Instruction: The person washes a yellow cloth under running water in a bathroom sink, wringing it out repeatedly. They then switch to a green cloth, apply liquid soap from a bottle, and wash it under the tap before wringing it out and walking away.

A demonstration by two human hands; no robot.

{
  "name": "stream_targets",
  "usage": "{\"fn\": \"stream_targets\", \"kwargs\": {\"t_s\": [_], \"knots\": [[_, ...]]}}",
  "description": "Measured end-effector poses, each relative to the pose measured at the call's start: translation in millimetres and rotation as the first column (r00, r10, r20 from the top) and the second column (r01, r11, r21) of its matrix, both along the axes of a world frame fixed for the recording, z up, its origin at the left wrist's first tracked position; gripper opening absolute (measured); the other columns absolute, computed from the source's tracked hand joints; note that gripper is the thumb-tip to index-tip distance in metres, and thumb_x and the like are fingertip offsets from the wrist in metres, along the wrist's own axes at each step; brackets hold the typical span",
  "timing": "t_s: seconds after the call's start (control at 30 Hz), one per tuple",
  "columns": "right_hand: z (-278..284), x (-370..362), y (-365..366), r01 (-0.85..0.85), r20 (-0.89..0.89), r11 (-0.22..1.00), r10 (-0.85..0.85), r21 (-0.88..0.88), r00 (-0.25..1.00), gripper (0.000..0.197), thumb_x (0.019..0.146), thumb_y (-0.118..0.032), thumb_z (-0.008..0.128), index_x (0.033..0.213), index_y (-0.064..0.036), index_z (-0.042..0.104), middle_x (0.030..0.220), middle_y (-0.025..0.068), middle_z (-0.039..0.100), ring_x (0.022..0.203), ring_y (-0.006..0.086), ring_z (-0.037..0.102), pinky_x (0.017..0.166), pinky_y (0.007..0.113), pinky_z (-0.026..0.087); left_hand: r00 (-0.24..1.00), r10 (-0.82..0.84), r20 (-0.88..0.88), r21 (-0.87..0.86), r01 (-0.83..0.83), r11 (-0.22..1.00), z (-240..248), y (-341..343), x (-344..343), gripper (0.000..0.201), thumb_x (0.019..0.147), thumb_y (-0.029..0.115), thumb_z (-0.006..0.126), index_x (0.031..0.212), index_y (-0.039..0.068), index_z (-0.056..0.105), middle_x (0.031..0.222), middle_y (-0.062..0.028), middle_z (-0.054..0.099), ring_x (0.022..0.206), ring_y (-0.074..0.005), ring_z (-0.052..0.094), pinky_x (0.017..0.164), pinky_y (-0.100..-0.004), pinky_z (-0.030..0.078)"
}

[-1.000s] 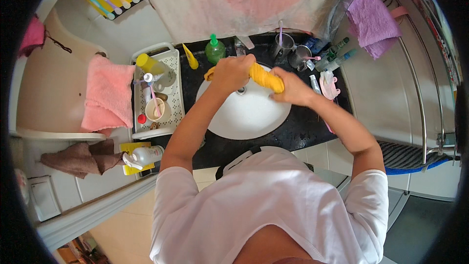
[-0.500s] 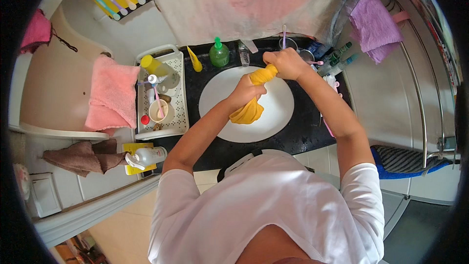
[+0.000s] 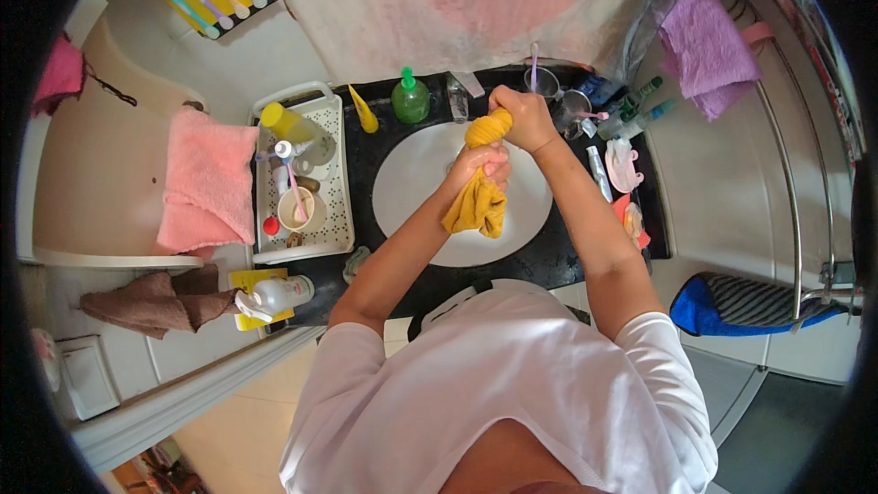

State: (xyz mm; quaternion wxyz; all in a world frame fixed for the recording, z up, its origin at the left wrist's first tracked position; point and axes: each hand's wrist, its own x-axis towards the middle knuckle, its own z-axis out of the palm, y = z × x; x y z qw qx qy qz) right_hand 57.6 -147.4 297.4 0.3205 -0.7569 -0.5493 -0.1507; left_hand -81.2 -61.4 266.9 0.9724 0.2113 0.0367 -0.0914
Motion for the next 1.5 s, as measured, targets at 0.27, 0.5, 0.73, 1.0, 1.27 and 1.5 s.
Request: {"fn": "stream_targets", "kwargs": {"t_s": [0.27, 0.5, 0.73, 1.0, 1.27, 1.5], "knots": [[33, -24, -27, 0.19, -0.249, 0.889, -0.313, -0.416, 0.917, 0.025, 0.066, -0.01, 0.07, 0.085, -0.0085, 0.055, 0.076, 0.0134, 0.064, 0.075, 0.036, 0.062, 0.065, 0.042, 0.048, 0.897, 0.407, 0.174, 0.945, -0.269, 0.188, 8, 43, -4, 0.036, 0.081, 0.023, 0.061, 0.113, 0.012, 0.048, 0.088, -0.0059, 0.05, 0.08, -0.0224, 0.052, 0.074, -0.0357, 0.044], [44, -64, -45, 0.105, -0.301, 0.945, -0.202, -0.309, 0.932, 0.042, 0.063, -0.012, 0.075, 0.095, -0.0101, 0.048, 0.077, 0.0134, 0.062, 0.076, 0.0339, 0.062, 0.063, 0.039, 0.047, 0.966, 0.22, -0.134, 0.397, -0.151, 0.905, -34, 32, -39, 0.075, 0.088, 0.062, 0.043, 0.136, 0.005, 0.035, 0.14, -0.0126, 0.04, 0.126, -0.0284, 0.04, 0.101, -0.0415, 0.034], [-15, -76, -77, -0.347, -1.0, 0.938, -0.02, -0.012, -0.018, 0.063, 0.074, -0.043, 0.076, 0.116, -0.0054, 0.05, 0.089, 0.0025, 0.059, 0.08, 0.0174, 0.058, 0.076, 0.034, 0.049, 0.904, 0.419, 0.087, -0.32, -0.373, 0.871, -8, 28, -26, 0.064, 0.095, 0.048, 0.041, 0.138, 0.002, 0.031, 0.139, -0.0129, 0.041, 0.128, -0.0278, 0.04, 0.107, -0.0432, 0.029], [-7, -84, -48, 0.146, -0.871, 0.861, 0.468, 0.488, 0.148, 0.075, 0.074, -0.026, 0.079, 0.134, -0.0036, 0.039, 0.127, 0.0059, 0.052, 0.118, 0.0179, 0.049, 0.1, 0.033, 0.038, 0.963, 0.137, 0.232, 0.705, -0.264, 0.659, 34, 42, -21, 0.038, 0.09, 0.036, 0.06, 0.108, 0.002, 0.061, 0.099, -0.0025, 0.064, 0.085, -0.0118, 0.061, 0.077, -0.0265, 0.048], [50, -66, -100, 0.375, -0.85, 0.77, 0.404, 0.515, 0.338, 0.034, 0.089, -0.015, 0.061, 0.119, -0.0031, 0.052, 0.113, 0.0044, 0.059, 0.106, 0.0163, 0.055, 0.094, 0.031, 0.042, 0.746, 0.516, 0.421, 0.569, -0.66, 0.49, 71, 70, -14, 0.021, 0.087, 0.019, 0.065, 0.096, 0.0, 0.064, 0.089, -0.0025, 0.065, 0.079, -0.0086, 0.059, 0.071, -0.0235, 0.046], [132, -77, -142, 0.249, -0.713, 0.7, 0.511, 0.669, 0.48, 0.042, 0.081, -0.02, 0.071, 0.114, 0.0001, 0.056, 0.107, 0.0064, 0.062, 0.103, 0.0183, 0.058, 0.092, 0.033, 0.043, 0.675, 0.34, 0.655, 0.428, -0.702, 0.569, 115, 60, -45, 0.058, 0.08, 0.029, 0.071, 0.123, -0.003, 0.049, 0.118, -0.0132, 0.058, 0.11, -0.0232, 0.056, 0.092, -0.0394, 0.045]]}}
